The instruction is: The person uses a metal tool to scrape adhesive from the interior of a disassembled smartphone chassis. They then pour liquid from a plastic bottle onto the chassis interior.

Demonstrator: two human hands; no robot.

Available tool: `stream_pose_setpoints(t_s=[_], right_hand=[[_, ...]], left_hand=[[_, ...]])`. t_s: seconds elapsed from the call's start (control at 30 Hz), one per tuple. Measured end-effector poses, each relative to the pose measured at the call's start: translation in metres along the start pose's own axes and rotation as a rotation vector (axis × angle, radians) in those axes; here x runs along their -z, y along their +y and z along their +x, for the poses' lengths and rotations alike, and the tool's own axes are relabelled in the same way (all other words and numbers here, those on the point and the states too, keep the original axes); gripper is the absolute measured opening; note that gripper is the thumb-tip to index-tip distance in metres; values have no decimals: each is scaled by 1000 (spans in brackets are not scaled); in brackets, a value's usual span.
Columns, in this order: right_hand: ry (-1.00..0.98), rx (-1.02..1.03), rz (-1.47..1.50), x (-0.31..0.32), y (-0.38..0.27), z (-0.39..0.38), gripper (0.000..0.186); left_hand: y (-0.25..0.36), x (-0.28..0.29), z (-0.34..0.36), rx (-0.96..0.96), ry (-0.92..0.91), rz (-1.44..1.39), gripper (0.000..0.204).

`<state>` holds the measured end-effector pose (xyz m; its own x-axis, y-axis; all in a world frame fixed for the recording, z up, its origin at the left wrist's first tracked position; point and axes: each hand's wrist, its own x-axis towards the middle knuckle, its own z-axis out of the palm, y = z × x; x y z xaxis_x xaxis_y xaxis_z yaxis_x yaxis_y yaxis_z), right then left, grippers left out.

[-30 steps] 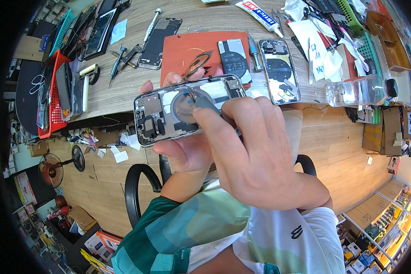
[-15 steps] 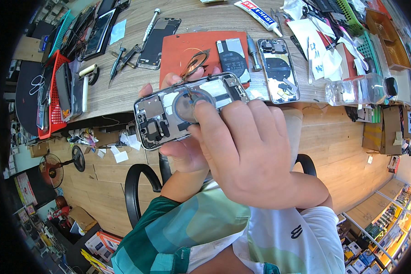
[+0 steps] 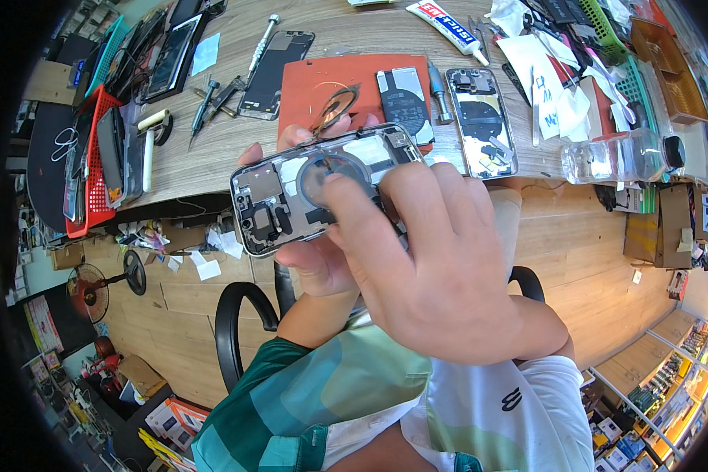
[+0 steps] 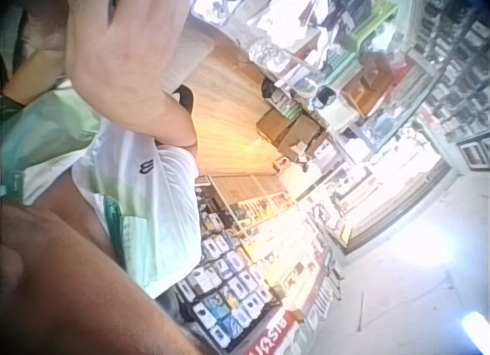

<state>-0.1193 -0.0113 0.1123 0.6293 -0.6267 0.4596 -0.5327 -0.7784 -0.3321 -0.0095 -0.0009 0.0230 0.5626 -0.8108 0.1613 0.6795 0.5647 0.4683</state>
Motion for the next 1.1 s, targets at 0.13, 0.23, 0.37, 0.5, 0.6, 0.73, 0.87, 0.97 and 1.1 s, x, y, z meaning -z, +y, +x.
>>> stream_pose_setpoints(t_s=[0.13,0.23,0.37,0.5,0.6,0.73,0.87,0.97,1.1], right_hand=[[8,11,20,-2,2,0,48],[-7,-9,17,2,-1,1,48],[44,11,21,-5,3,-1,46],[55,29,-21,-2,4,2,45],[59,65,-18,-3,11,1,42],[57,33,14,11,4,9,37],[29,-18,79,17,5,6,38],[8,5,87,26,7,10,41],[-45,-25,102,37,4,12,35]], left_hand=[[1,0,-1,4,17,-4,120],[2,0,-2,24,29,1,120],[1,0,0,2,-1,-1,120],[0,-3,1,-13,-12,15,118],[2,-7,3,-18,-20,22,115],[5,-10,7,-27,-80,29,111],[12,-16,3,-4,-143,145,99],[17,-22,3,25,-142,149,101],[19,-25,-1,-9,-158,155,100]])
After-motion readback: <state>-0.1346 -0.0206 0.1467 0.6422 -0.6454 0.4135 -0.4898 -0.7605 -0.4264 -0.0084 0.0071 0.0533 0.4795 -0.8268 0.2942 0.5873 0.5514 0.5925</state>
